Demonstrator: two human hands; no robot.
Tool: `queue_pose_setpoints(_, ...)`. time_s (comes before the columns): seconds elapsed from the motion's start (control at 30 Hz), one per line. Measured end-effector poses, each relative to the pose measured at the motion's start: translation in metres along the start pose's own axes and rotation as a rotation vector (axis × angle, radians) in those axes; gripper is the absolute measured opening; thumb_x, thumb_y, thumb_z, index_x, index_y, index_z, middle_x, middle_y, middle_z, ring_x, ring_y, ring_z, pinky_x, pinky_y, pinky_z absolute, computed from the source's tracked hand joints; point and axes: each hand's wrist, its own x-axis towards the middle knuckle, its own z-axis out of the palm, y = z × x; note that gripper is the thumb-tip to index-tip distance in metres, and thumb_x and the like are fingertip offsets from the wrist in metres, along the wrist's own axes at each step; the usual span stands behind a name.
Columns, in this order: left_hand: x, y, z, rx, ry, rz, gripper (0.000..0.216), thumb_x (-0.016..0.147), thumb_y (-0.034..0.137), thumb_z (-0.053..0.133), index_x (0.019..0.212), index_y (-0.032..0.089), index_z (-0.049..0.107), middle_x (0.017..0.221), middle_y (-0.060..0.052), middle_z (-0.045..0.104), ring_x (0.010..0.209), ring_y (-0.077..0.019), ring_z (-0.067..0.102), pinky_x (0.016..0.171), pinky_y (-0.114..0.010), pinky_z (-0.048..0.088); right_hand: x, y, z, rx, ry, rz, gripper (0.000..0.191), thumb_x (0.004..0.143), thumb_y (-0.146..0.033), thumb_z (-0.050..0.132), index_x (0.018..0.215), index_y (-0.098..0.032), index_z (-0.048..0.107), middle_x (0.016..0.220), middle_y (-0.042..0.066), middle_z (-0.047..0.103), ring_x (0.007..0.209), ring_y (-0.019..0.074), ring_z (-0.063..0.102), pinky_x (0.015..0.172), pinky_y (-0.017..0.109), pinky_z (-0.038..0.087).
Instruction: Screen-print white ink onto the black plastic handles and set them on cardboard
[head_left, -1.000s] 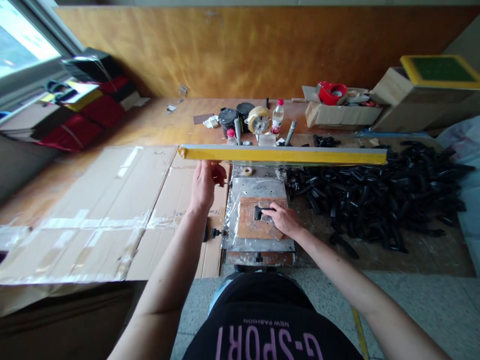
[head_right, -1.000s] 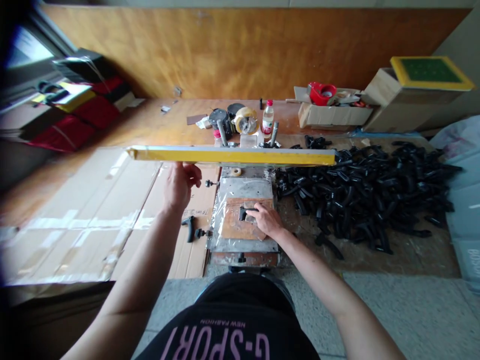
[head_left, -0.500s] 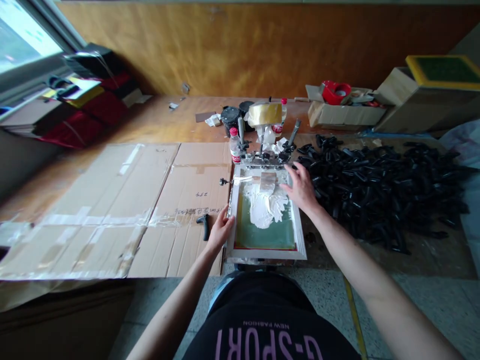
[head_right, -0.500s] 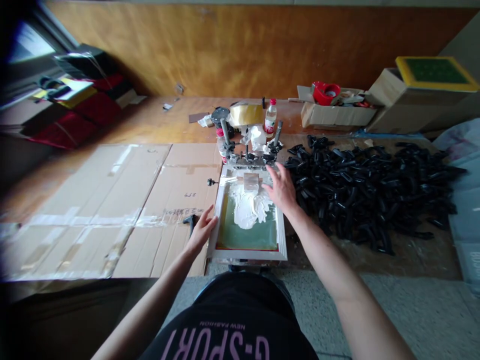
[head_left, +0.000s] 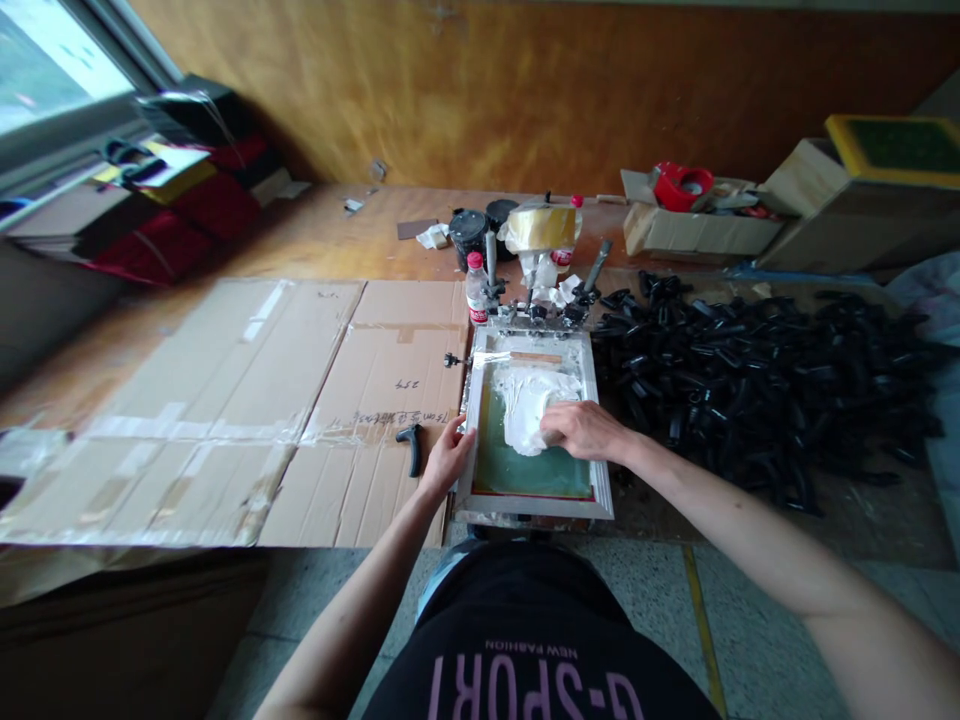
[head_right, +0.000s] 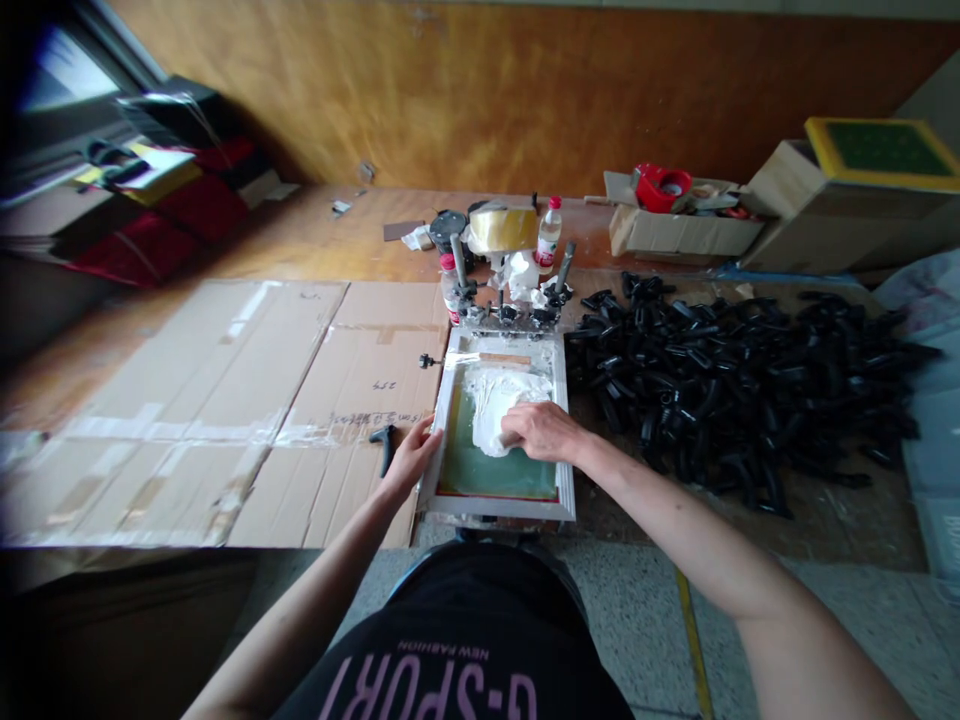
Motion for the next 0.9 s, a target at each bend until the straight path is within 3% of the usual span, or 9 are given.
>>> queue_pose_setpoints(0.1,0.0,0.001,-0.001,-0.011,-0.002,0.002,0.062,0.077,0.053,0.063,0.128,0.018,0.06,0.076,-0.003,0.067,0.066,-0.016,0.06,0.056,-0.024,0.043,0.002,-0.004,0.011,-0.061,0.122,0.14,0.02,0.086,-0.007,0.05,0.091,-0.018,0.066,0.09,0.006,0.065,0.09,0.0196,0.055,0.074,0.028,0.041)
queue_pose_setpoints(0.27,0.001,-0.001,-0.002,-0.02,-0.016,-0.003,0.064,0.078,0.054,0.062,0.131,0.019,0.057,0.08,-0.003,0.067,0.068,-0.0157,0.06,0.057,-0.023,0.043,-0.003,-0.015,0.021,-0.031,0.083,0.105,0.017,0.088,-0.014,0.054,0.096,-0.02,0.067,0.091,0.005,0.066,0.086,0.0187,0.059,0.071,0.028,0.043)
queue_pose_setpoints(0.33,-0.001,0.003,-0.003,-0.035,-0.037,-0.002,0.066,0.079,0.054,0.061,0.134,0.018,0.053,0.08,-0.003,0.066,0.067,-0.0148,0.059,0.057,-0.023,0.043,0.009,-0.011,0.009,0.001,0.12,0.176,0.015,0.089,-0.023,0.059,0.102,-0.023,0.067,0.095,0.002,0.068,0.087,0.0179,0.061,0.073,0.027,0.044)
queue_pose_setpoints(0.47,-0.014,0.031,-0.016,-0.131,-0.106,0.0,0.078,0.078,0.053,0.065,0.145,0.023,0.04,0.075,0.002,0.063,0.059,-0.0112,0.053,0.053,-0.021,0.039,0.047,0.018,-0.034,-0.017,0.254,0.402,0.048,0.086,-0.031,0.066,0.132,-0.032,0.054,0.116,0.001,0.066,0.096,0.0194,0.062,0.08,0.028,0.046)
queue_pose_setpoints(0.53,-0.023,0.055,-0.024,-0.196,-0.115,0.013,0.072,0.08,0.058,0.061,0.142,0.026,0.043,0.072,0.004,0.061,0.054,-0.0098,0.049,0.048,-0.02,0.036,0.051,0.042,-0.056,-0.041,0.336,0.517,0.056,0.087,-0.036,0.064,0.14,-0.031,0.047,0.115,0.004,0.066,0.095,0.0211,0.063,0.081,0.031,0.047)
queue_pose_setpoints(0.63,-0.027,0.097,-0.033,-0.343,-0.1,0.082,0.058,0.086,0.067,0.045,0.122,0.024,0.059,0.072,0.001,0.062,0.052,-0.0108,0.051,0.046,-0.022,0.038,0.027,0.077,-0.072,-0.036,0.513,0.738,0.045,0.096,-0.038,0.046,0.136,-0.019,0.051,0.104,0.009,0.068,0.092,0.0224,0.063,0.082,0.033,0.046)
queue_pose_setpoints(0.7,-0.021,0.128,-0.034,-0.444,-0.049,0.212,0.057,0.088,0.068,0.039,0.111,0.021,0.061,0.081,-0.003,0.066,0.062,-0.0132,0.058,0.051,-0.023,0.044,0.002,0.089,-0.063,-0.01,0.505,0.886,0.04,0.098,-0.035,0.036,0.122,-0.013,0.059,0.098,0.011,0.068,0.09,0.023,0.063,0.08,0.034,0.046)
queue_pose_setpoints(0.77,-0.01,0.156,-0.032,-0.499,-0.008,0.351,0.056,0.089,0.067,0.038,0.108,0.019,0.061,0.09,-0.006,0.068,0.075,-0.0155,0.063,0.056,-0.023,0.048,-0.015,0.086,-0.037,0.032,0.391,0.937,0.038,0.097,-0.041,0.039,0.102,-0.015,0.066,0.091,0.01,0.068,0.084,0.0225,0.062,0.075,0.033,0.046)
queue_pose_setpoints(0.9,0.0,0.178,-0.016,-0.574,0.022,0.437,0.058,0.089,0.068,0.036,0.113,0.02,0.056,0.101,-0.01,0.068,0.088,-0.0167,0.065,0.062,-0.024,0.051,-0.016,0.048,0.03,0.026,0.156,0.69,0.033,0.086,-0.051,0.061,0.079,-0.019,0.065,0.092,0.007,0.068,0.091,0.0207,0.061,0.078,0.029,0.045)
